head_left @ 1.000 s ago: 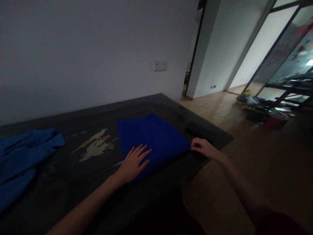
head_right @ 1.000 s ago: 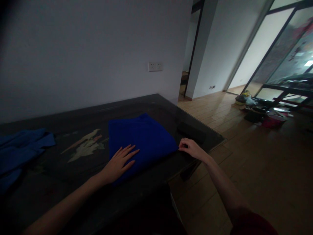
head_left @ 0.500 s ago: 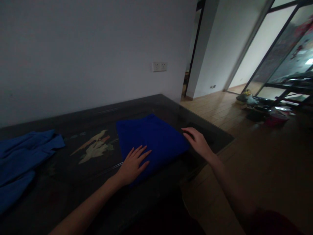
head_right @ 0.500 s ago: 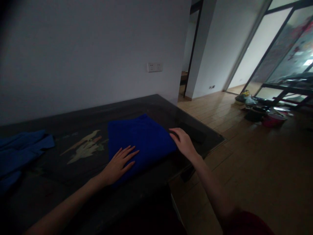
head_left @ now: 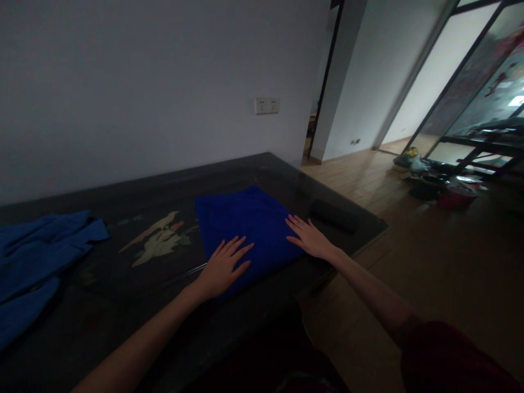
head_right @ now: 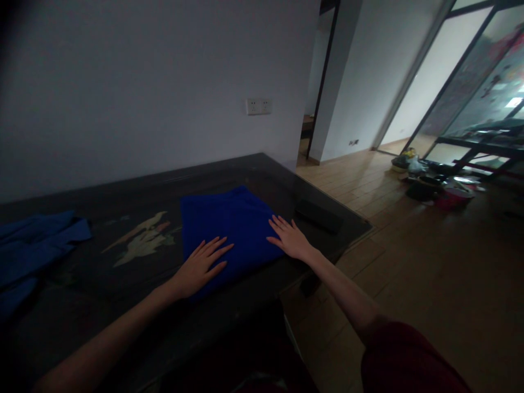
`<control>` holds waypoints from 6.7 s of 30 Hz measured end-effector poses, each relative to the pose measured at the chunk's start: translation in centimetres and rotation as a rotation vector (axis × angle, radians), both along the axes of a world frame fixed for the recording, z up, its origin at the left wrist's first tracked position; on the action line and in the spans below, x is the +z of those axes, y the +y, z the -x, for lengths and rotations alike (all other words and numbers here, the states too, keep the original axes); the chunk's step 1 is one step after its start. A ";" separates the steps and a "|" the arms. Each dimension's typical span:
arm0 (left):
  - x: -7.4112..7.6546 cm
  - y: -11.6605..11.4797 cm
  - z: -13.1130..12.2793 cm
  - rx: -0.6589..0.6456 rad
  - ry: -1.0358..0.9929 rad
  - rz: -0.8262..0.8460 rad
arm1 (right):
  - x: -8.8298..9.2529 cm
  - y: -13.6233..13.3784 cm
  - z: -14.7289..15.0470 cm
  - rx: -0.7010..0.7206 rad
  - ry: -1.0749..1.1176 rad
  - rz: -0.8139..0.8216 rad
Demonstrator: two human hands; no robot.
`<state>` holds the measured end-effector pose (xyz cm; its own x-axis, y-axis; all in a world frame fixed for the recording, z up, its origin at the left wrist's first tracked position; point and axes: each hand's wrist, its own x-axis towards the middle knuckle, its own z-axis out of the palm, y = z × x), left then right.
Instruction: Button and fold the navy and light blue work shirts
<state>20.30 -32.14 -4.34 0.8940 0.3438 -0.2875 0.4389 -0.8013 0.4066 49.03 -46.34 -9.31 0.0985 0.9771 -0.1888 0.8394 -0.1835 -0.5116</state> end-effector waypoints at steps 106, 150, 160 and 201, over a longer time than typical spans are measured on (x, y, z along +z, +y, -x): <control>-2.9 2.4 -8.0 0.050 0.114 -0.143 | 0.5 2.6 1.7 0.103 -0.109 -0.079; 1.8 8.2 -2.6 0.042 -0.143 0.350 | -8.5 24.5 0.6 -0.032 0.074 -0.153; -8.3 18.7 -1.3 0.170 -0.016 -0.142 | -7.7 22.2 0.5 -0.028 0.047 -0.058; -4.6 23.6 0.9 1.452 -0.623 1.193 | 3.1 3.6 -2.0 -0.425 0.305 0.361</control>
<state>19.36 -8.51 -8.90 0.2186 0.6831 -0.6968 0.0069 0.7130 0.7011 51.06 -42.72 -6.20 0.3534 0.7339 -0.5801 0.4816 -0.6743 -0.5598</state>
